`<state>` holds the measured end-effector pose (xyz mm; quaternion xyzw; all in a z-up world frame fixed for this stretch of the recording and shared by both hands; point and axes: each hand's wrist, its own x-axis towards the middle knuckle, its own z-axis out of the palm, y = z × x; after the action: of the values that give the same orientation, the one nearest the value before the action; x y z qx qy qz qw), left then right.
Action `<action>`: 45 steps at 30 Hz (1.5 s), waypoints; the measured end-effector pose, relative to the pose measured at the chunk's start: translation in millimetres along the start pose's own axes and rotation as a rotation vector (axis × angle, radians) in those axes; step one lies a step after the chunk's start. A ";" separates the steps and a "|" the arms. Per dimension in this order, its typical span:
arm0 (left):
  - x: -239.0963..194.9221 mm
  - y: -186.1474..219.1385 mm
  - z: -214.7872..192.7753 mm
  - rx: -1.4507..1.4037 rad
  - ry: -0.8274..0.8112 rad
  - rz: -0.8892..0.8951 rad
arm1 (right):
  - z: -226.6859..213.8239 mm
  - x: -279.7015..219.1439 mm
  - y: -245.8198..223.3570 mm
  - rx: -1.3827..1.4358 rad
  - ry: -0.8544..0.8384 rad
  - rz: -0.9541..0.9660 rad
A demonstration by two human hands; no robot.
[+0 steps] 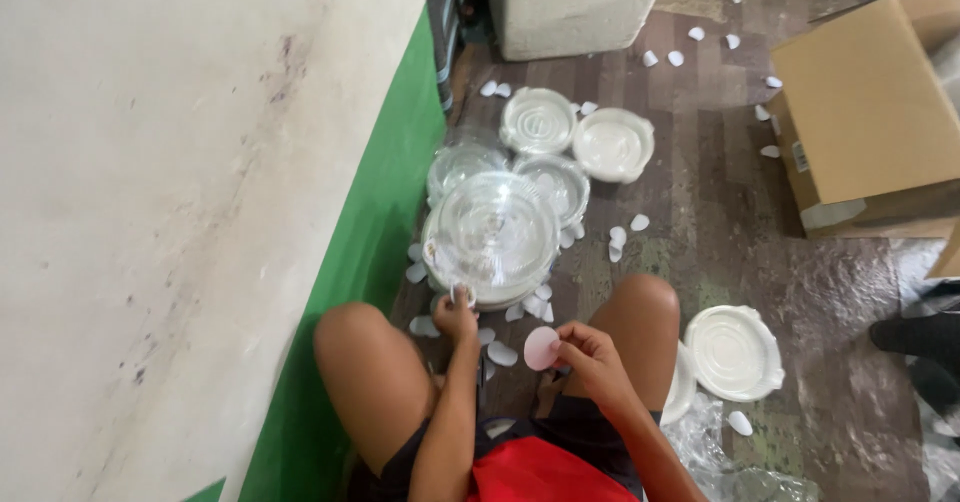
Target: The person sits on the floor and assembles clear plastic plates by peeling backing from small stickers and applying them to the center of the plates. The person handles the plates and stickers by hand, stacking the decorated plates into a pile.
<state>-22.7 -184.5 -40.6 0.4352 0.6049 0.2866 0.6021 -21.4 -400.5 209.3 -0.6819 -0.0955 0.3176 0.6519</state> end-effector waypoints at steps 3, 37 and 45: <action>-2.3 33.0 -2.8 0.055 -0.049 -0.121 | 11.4 1.8 -8.2 -0.026 -0.057 0.035; -31.1 105.8 -64.6 -0.049 -0.177 0.222 | -40.0 111.7 76.2 0.277 0.468 -0.053; -89.5 187.4 -74.8 0.078 -0.367 0.576 | 14.2 74.7 -9.5 -0.060 0.365 -0.186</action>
<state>-71.2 -163.6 173.7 0.6550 0.3492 0.3385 0.5783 31.7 -346.8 196.0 -0.7355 -0.0478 0.1240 0.6643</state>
